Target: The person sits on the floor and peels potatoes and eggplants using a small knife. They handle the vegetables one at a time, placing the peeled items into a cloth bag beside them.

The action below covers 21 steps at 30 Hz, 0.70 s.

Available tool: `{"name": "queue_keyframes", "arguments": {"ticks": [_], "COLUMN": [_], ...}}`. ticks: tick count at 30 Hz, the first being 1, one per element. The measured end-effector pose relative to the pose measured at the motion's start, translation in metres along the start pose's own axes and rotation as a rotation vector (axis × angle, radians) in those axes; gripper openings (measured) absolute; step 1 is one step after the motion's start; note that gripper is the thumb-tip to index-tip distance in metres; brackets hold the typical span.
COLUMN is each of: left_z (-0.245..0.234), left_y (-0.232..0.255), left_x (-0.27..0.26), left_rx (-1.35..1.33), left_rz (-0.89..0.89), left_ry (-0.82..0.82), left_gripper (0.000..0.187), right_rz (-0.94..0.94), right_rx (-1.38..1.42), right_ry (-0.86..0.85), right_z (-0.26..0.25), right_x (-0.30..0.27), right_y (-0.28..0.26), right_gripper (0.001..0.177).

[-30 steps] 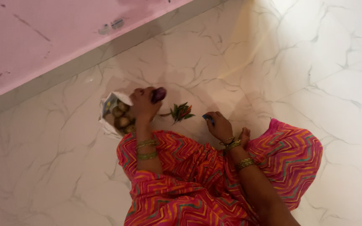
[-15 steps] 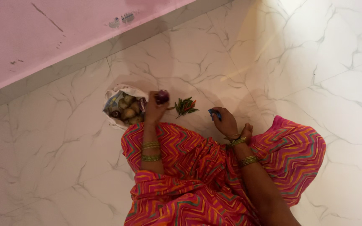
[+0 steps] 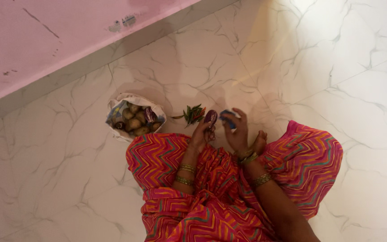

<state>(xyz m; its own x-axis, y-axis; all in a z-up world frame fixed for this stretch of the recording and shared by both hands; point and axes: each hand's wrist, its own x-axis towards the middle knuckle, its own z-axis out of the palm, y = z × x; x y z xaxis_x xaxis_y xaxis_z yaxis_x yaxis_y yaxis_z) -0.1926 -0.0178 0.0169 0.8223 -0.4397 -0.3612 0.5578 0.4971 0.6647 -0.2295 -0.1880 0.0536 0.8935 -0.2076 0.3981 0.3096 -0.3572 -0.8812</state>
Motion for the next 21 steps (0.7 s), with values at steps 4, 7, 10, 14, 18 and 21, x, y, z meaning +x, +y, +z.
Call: {"name": "queue_keyframes", "arguments": {"ticks": [4,7,10,14,18,21], "left_z": [0.003,0.007,0.008,0.003,-0.01,-0.017], "left_y": [-0.002,0.002,0.0,-0.013,-0.033,-0.039], "left_x": [-0.001,-0.007,-0.012,-0.008,-0.001,0.003], "left_rx": [-0.086,-0.032,0.065,0.07,-0.105,-0.08], "left_rz": [-0.09,-0.073,-0.077,-0.133,-0.111,-0.116], "left_ry": [0.065,-0.078,-0.191,-0.179,-0.135,0.009], "left_gripper": [0.047,0.046,0.043,0.036,0.041,0.041], "right_rz": [-0.323,-0.372,-0.191,-0.107,-0.371,-0.478], "right_rx": [-0.3,-0.403,-0.331,-0.257,-0.371,-0.398], "right_ry": [-0.135,-0.09,0.03,0.05,-0.15,-0.162], "right_z": [0.004,0.002,-0.004,-0.013,-0.007,-0.001], "right_x": [-0.01,-0.003,0.007,0.006,-0.011,-0.016], "right_y": [-0.043,-0.047,-0.041,-0.042,-0.062,-0.076], "right_gripper": [0.024,0.026,0.024,0.03,0.043,0.043]}}
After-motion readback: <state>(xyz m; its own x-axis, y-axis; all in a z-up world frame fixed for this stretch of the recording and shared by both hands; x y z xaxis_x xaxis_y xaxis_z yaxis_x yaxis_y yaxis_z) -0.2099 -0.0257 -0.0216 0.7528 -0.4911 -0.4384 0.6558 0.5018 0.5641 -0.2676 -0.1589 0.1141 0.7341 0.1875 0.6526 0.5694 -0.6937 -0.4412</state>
